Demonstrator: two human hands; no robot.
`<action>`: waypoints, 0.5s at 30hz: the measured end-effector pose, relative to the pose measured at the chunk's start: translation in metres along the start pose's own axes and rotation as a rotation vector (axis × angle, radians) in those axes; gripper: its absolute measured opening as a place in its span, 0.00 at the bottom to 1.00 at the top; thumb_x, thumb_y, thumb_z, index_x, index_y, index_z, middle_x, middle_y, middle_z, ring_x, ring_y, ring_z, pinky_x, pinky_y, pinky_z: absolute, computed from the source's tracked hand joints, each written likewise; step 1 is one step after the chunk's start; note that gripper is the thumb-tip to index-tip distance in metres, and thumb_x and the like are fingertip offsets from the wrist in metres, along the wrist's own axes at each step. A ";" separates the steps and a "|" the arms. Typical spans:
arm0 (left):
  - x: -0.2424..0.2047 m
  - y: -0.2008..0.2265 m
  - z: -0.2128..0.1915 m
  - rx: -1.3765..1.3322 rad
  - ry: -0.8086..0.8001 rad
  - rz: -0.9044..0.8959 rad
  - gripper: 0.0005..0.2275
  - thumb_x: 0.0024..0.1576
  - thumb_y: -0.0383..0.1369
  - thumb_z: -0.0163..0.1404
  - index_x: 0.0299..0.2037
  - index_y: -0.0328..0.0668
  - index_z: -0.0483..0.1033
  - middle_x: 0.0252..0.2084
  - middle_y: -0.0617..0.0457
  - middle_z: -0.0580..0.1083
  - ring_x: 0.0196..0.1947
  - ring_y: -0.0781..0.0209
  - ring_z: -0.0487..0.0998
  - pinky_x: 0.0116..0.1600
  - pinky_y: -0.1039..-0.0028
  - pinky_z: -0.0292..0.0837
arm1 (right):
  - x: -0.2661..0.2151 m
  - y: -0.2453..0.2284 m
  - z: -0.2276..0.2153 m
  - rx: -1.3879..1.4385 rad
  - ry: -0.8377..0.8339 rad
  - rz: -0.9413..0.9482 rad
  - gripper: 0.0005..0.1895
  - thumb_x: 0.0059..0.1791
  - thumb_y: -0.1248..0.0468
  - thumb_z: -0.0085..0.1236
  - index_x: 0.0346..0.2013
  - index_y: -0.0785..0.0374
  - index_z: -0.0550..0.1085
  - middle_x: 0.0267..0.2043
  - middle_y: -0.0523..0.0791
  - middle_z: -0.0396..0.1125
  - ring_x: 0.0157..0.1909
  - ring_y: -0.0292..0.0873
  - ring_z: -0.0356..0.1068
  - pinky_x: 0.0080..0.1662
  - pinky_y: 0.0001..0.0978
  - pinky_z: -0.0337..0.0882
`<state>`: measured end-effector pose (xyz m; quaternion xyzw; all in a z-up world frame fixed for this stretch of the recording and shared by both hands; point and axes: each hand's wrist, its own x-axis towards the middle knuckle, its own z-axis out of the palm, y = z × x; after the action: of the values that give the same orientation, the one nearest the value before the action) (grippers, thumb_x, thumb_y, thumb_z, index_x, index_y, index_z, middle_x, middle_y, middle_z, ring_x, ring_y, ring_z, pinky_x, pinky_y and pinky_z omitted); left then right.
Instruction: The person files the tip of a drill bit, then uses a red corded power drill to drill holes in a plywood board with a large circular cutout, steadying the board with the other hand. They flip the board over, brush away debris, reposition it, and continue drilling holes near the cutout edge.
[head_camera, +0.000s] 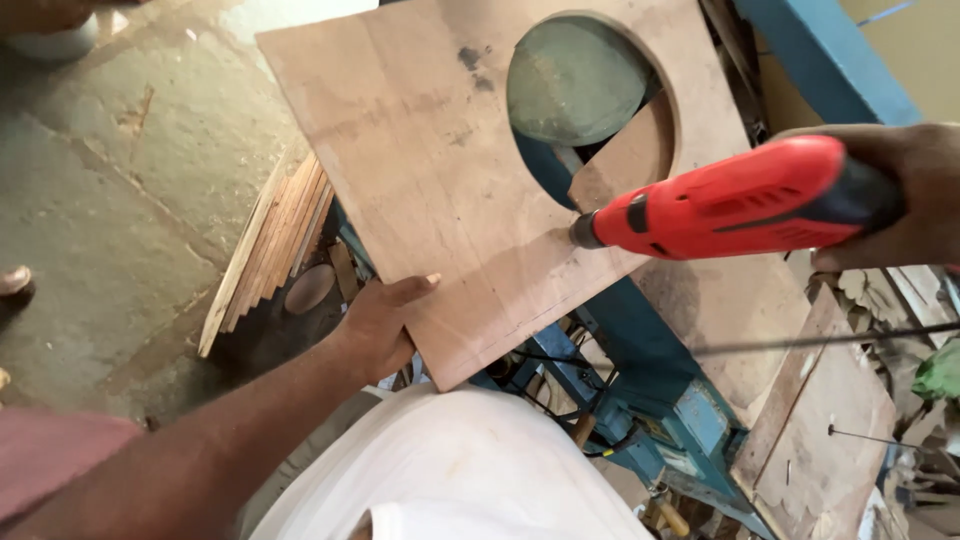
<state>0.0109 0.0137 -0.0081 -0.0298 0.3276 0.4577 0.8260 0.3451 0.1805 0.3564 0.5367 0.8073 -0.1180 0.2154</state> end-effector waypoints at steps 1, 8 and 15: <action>0.001 0.000 -0.004 0.000 -0.018 0.045 0.33 0.53 0.33 0.58 0.66 0.24 0.58 0.61 0.36 0.70 0.61 0.42 0.73 0.66 0.54 0.71 | 0.009 -0.009 0.015 -0.008 0.001 -0.012 0.53 0.23 0.68 0.84 0.62 0.58 0.72 0.43 0.49 0.80 0.43 0.45 0.79 0.48 0.41 0.74; -0.011 -0.003 0.024 0.051 0.082 0.267 0.27 0.52 0.33 0.57 0.63 0.38 0.65 0.57 0.46 0.73 0.56 0.52 0.76 0.57 0.59 0.76 | -0.028 0.082 0.069 0.475 0.061 0.200 0.47 0.29 0.75 0.76 0.64 0.62 0.74 0.45 0.54 0.78 0.38 0.51 0.82 0.40 0.48 0.81; -0.004 -0.015 0.035 0.112 0.249 0.460 0.21 0.52 0.31 0.58 0.56 0.34 0.72 0.48 0.47 0.78 0.44 0.56 0.80 0.50 0.65 0.77 | -0.050 0.085 0.072 0.548 0.109 0.217 0.42 0.31 0.76 0.72 0.61 0.64 0.73 0.41 0.56 0.77 0.36 0.52 0.80 0.39 0.48 0.81</action>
<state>0.0387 0.0146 0.0179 0.0352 0.4499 0.6072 0.6540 0.4561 0.1428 0.3202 0.6637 0.6935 -0.2787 0.0300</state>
